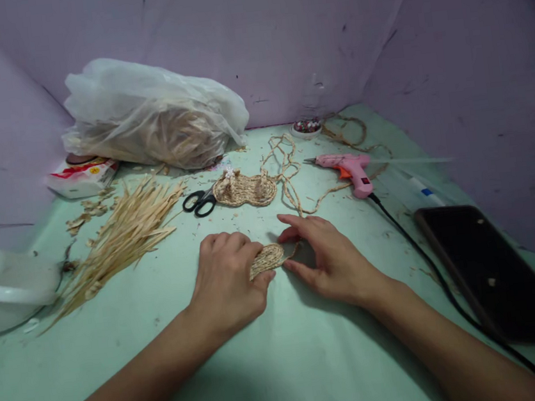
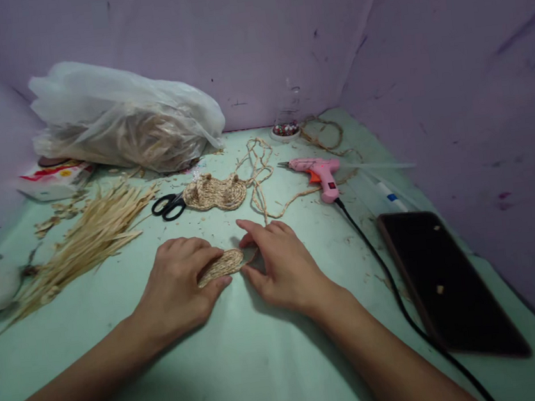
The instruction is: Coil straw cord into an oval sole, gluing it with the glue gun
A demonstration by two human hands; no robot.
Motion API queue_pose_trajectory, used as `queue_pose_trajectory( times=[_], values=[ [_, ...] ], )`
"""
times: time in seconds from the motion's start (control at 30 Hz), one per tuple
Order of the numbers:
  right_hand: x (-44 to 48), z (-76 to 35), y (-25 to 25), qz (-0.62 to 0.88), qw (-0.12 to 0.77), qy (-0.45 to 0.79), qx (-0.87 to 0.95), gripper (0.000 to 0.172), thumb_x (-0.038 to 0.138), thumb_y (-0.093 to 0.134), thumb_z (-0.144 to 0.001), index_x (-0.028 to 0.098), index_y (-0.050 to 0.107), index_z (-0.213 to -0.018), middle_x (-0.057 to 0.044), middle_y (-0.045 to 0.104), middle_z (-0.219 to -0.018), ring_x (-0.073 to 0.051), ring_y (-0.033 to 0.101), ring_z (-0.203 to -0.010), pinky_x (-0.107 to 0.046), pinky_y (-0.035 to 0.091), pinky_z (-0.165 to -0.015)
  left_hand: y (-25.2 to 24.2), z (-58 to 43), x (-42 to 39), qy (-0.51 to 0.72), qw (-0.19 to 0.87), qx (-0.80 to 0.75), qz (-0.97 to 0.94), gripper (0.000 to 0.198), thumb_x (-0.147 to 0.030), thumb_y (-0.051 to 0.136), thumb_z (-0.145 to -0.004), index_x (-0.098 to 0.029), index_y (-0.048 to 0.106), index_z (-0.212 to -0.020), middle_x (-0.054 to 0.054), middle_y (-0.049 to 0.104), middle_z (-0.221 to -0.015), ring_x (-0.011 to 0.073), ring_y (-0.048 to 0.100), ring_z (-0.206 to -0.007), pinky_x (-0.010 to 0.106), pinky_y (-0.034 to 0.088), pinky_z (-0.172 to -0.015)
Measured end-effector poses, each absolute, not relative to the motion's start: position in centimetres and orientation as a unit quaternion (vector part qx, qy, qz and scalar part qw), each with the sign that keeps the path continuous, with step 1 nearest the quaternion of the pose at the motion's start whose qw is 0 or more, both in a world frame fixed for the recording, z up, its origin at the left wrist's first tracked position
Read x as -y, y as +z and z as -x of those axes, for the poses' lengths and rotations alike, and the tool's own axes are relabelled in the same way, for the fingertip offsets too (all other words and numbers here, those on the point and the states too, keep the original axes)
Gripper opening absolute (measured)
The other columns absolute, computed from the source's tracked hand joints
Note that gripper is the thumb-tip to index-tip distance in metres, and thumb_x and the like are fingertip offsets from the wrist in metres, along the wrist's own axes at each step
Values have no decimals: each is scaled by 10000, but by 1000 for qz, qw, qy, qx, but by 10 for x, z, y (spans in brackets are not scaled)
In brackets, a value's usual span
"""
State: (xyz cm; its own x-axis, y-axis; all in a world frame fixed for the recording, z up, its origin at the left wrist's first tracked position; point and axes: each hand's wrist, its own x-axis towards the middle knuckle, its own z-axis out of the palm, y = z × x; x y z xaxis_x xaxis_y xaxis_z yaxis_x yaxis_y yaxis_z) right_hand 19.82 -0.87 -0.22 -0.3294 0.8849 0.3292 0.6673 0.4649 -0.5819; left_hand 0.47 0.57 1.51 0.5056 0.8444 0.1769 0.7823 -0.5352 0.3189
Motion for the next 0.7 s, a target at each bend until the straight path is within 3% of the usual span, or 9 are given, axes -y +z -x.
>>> queue_pose_trajectory(
  times=[0.4,0.7],
  values=[
    [7,-195,-3,521,325,185,768,578,177,587,-737,204,391,-1280,-60,678,-981,-254,600,-943,-486,406,-902,15,-11,-9,140,155,-514,-832,175,-232,600,-723,-181,641,-885,65,631,-883,263,548,-886,490,391,-856],
    [13,-186,-4,487,325,198,786,585,137,585,-739,206,377,-1282,-31,678,-979,-215,602,-887,-497,325,-981,23,-2,-12,97,166,-508,-839,177,-194,561,-698,-198,622,-864,59,639,-899,264,546,-913,469,385,-857]
  ],
)
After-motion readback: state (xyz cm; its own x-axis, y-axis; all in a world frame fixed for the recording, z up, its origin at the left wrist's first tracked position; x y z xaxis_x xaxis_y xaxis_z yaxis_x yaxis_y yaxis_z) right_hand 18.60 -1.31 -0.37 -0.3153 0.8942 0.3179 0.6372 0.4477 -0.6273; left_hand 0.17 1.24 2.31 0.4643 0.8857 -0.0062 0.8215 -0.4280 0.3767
